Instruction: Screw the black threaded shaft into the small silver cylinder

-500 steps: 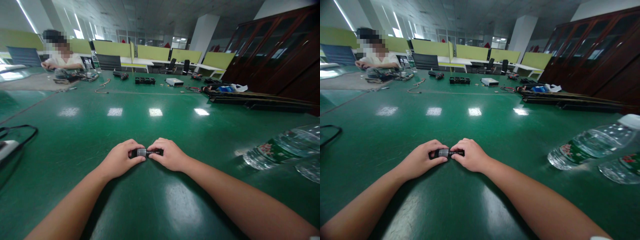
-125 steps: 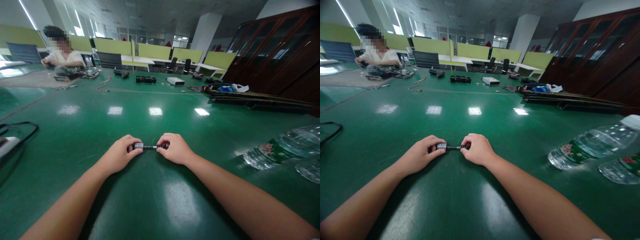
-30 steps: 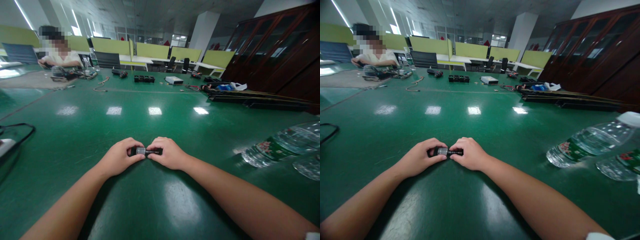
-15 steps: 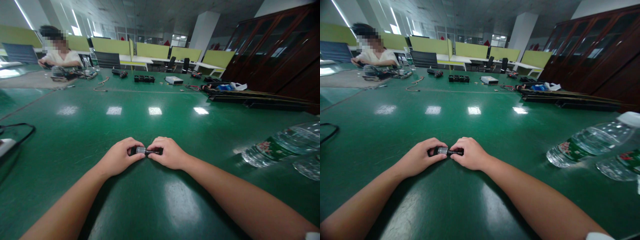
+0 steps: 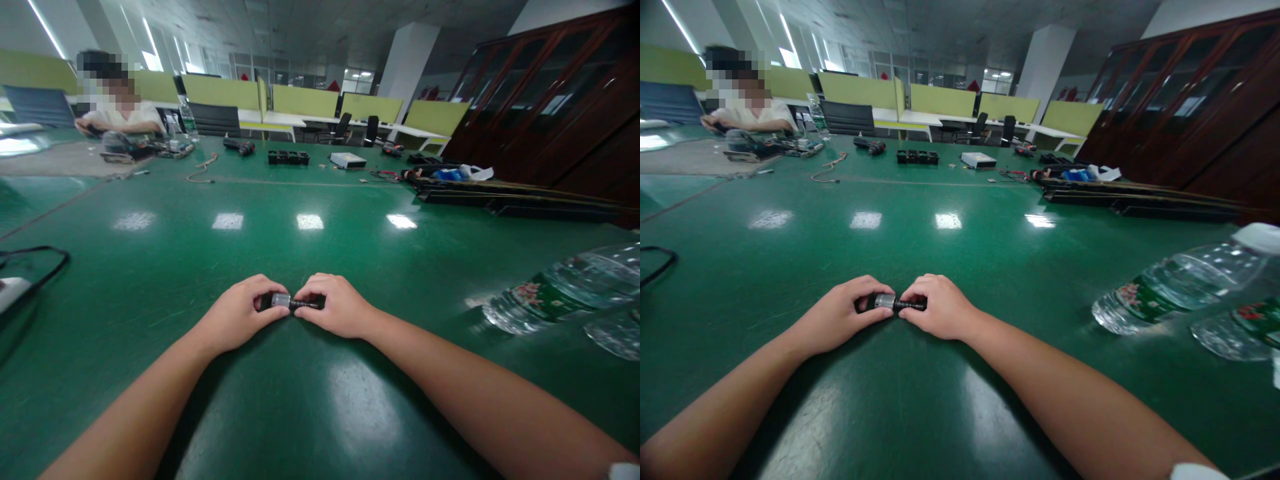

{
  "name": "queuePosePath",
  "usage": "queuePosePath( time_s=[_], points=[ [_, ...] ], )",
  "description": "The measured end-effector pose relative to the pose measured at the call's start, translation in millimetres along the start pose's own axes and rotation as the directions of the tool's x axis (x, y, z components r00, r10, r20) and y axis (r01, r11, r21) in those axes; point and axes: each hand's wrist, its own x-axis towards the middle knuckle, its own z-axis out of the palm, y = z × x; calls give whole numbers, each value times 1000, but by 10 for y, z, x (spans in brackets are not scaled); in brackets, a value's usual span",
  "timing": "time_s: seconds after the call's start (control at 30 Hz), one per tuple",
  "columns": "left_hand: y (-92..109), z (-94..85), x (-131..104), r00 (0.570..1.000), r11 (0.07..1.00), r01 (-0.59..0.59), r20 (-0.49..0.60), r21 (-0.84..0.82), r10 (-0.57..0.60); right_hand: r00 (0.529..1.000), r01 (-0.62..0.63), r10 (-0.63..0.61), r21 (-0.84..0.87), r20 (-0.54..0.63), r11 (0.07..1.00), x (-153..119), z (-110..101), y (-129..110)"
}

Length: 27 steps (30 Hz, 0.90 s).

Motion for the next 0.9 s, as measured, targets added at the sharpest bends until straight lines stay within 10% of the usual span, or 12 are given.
queuePosePath(
  time_s=[0.9],
  points=[
    [-18, 6, 2, 1000, 1000, -24, -13, 16, 24, 1000, -4, 4, -6, 5, 1000, 2, -11, -12]
  ],
)
